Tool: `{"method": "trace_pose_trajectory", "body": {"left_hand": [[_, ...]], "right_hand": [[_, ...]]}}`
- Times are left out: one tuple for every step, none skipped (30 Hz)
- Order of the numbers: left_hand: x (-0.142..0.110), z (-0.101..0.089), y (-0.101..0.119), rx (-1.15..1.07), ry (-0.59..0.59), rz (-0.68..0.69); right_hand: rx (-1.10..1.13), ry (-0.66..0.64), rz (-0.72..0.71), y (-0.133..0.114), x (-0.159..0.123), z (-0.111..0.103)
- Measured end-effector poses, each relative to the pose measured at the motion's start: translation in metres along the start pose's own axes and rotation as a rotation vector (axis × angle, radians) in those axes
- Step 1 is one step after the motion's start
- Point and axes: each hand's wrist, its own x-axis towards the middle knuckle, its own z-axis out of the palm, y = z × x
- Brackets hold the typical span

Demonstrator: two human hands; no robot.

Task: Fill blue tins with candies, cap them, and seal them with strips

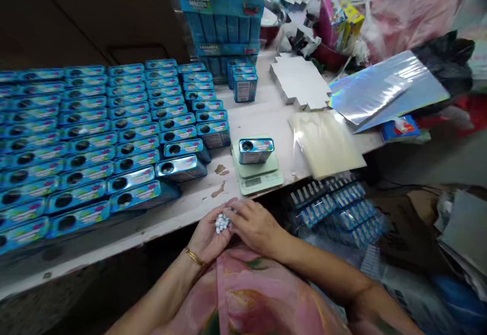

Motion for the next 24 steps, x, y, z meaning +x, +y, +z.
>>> {"method": "trace_pose_trajectory", "body": {"left_hand": [[0.0,-0.003,-0.002,-0.006,0.004,-0.006],[0.0,-0.005,-0.003,-0.008,0.008,-0.012],[0.0,-0.008,-0.005,-0.004,0.013,-0.017],[0.0,-0.009,-0.006,0.003,0.018,-0.021],[0.0,-0.011,-0.008,0.02,0.021,-0.025],[-0.001,-0.011,-0.009,0.039,0.027,-0.027],[-0.001,-0.012,-0.01,0.057,0.035,-0.029],[-0.001,-0.012,-0.011,0.072,0.044,-0.03],[0.0,-0.013,-0.012,0.082,0.048,-0.034],[0.0,-0.014,-0.012,0.087,0.05,-0.041],[0.001,-0.015,-0.012,0.088,0.048,-0.049],[0.002,-0.016,-0.012,0.087,0.045,-0.058],[0.002,-0.017,-0.012,0.086,0.042,-0.069],[0.002,-0.017,-0.012,0.088,0.04,-0.084],[0.002,-0.018,-0.012,0.089,0.041,-0.098],[0.002,-0.017,-0.011,0.09,0.044,-0.108],[0.001,-0.016,-0.011,0.087,0.046,-0.116],[0.0,-0.015,-0.011,0.078,0.046,-0.118],[0.0,-0.013,-0.011,0.067,0.046,-0.116],[0.0,-0.011,-0.01,0.056,0.046,-0.111],[-0.001,-0.008,-0.01,0.046,0.047,-0.103],[-0.001,-0.007,-0.01,0.042,0.05,-0.093],[-0.001,-0.005,-0.01,0.044,0.053,-0.081],[-0.001,-0.004,-0.01,0.048,0.055,-0.071]], "right_hand": [[0.0,-0.011,0.011,-0.002,-0.002,0.004],[0.001,-0.024,0.019,-0.003,-0.004,0.007],[0.005,-0.04,0.023,-0.004,-0.005,0.009],[0.01,-0.058,0.024,-0.004,-0.006,0.01],[0.019,-0.082,0.022,-0.003,-0.006,0.009],[0.029,-0.106,0.014,-0.002,-0.006,0.007],[0.037,-0.13,0.004,-0.001,-0.005,0.005],[0.041,-0.151,-0.006,0.001,-0.004,0.003],[0.04,-0.166,-0.015,0.002,-0.003,0.001],[0.033,-0.175,-0.023,0.002,-0.002,-0.001],[0.022,-0.179,-0.03,0.002,-0.001,-0.002],[0.009,-0.179,-0.034,0.001,-0.001,-0.002],[-0.001,-0.175,-0.039,0.0,-0.001,-0.001],[-0.008,-0.169,-0.046,0.0,-0.001,-0.001],[-0.013,-0.161,-0.055,-0.001,-0.001,0.0],[-0.014,-0.153,-0.065,-0.001,-0.002,0.001],[-0.012,-0.143,-0.076,-0.001,-0.002,0.002],[-0.008,-0.133,-0.088,0.0,-0.003,0.003],[-0.001,-0.123,-0.098,0.001,-0.003,0.004],[0.007,-0.113,-0.107,0.002,-0.003,0.004],[0.015,-0.101,-0.11,0.003,-0.003,0.003],[0.022,-0.088,-0.108,0.004,-0.003,0.003],[0.029,-0.078,-0.104,0.005,-0.003,0.002],[0.035,-0.072,-0.098,0.006,-0.003,0.0]]}}
